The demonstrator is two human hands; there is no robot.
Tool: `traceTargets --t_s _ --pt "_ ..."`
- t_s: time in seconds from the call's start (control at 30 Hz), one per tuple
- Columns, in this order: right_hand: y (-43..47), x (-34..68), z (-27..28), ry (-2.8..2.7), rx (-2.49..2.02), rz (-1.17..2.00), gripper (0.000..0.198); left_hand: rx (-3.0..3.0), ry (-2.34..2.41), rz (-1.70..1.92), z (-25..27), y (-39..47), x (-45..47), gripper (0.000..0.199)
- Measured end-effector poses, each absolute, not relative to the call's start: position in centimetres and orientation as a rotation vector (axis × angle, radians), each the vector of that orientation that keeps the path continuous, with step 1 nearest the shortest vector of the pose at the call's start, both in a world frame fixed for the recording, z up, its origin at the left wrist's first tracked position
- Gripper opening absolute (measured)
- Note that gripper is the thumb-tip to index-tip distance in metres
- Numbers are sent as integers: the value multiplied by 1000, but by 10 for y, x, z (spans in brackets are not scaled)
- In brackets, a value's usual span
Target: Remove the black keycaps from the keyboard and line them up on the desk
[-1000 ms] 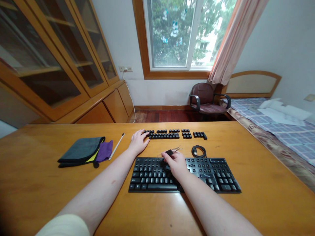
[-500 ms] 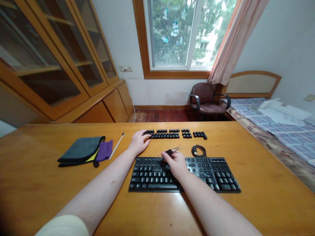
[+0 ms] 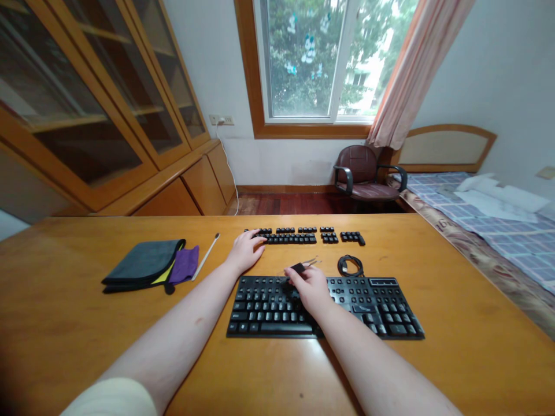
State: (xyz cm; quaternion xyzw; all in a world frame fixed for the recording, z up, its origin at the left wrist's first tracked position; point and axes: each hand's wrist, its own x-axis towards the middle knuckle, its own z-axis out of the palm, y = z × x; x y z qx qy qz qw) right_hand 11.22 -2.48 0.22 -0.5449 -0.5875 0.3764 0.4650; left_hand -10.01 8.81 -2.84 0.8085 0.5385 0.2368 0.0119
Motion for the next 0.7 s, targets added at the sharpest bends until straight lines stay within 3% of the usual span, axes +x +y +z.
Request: traceTargets --t_s 0.7 --pt "-24 113 -1 -1572 -1323 870 37 2511 1663 743 -19 84 -101 29"
